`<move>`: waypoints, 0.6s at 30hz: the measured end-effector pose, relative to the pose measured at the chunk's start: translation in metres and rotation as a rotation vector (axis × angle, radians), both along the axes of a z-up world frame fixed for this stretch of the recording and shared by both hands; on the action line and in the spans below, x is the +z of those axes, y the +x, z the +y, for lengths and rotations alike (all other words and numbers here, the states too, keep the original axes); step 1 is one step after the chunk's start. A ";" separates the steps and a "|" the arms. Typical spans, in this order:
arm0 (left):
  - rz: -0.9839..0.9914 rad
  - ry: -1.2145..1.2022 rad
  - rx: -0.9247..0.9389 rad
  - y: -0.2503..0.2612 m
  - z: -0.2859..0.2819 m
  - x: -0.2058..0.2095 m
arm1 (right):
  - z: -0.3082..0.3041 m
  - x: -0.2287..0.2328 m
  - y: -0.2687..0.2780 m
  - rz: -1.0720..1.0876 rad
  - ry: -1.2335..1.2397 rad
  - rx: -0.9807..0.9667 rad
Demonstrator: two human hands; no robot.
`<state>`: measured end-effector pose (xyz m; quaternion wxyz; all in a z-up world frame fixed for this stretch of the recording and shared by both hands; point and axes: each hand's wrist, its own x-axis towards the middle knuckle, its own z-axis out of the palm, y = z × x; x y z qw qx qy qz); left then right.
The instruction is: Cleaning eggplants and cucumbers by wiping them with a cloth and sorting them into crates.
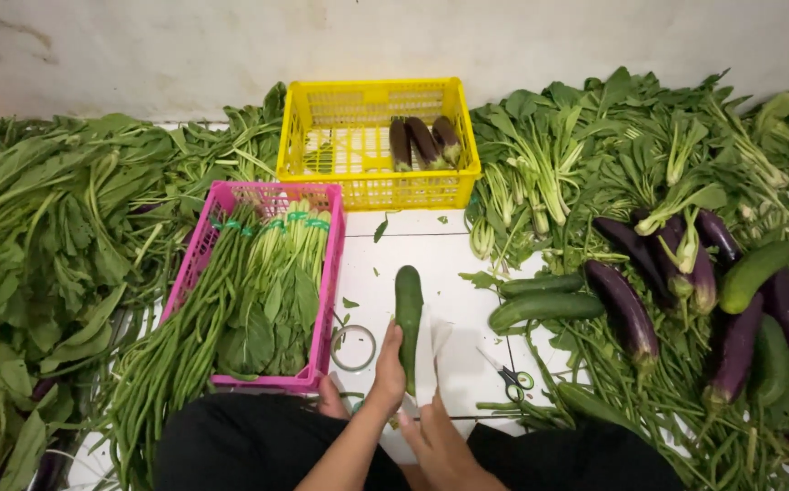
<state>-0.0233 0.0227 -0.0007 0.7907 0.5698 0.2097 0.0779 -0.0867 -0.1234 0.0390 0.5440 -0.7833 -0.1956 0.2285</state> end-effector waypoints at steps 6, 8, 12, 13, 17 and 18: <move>-0.069 0.050 -0.100 -0.001 -0.012 -0.004 | 0.029 0.060 0.042 -0.098 0.179 -0.040; -0.069 0.051 -0.146 -0.009 -0.019 0.029 | 0.020 0.018 0.075 -0.083 0.092 -0.139; -0.026 0.067 -0.229 -0.016 -0.018 0.061 | 0.015 0.018 0.061 -0.173 0.091 -0.119; -0.027 0.068 -0.229 -0.010 -0.014 0.040 | 0.013 0.023 0.045 -0.175 0.092 -0.119; 0.047 0.052 -0.054 0.001 -0.002 0.010 | 0.004 0.012 -0.004 -0.063 0.032 0.042; -0.001 0.019 -0.037 -0.002 0.000 0.015 | 0.002 0.002 -0.014 -0.024 0.031 0.081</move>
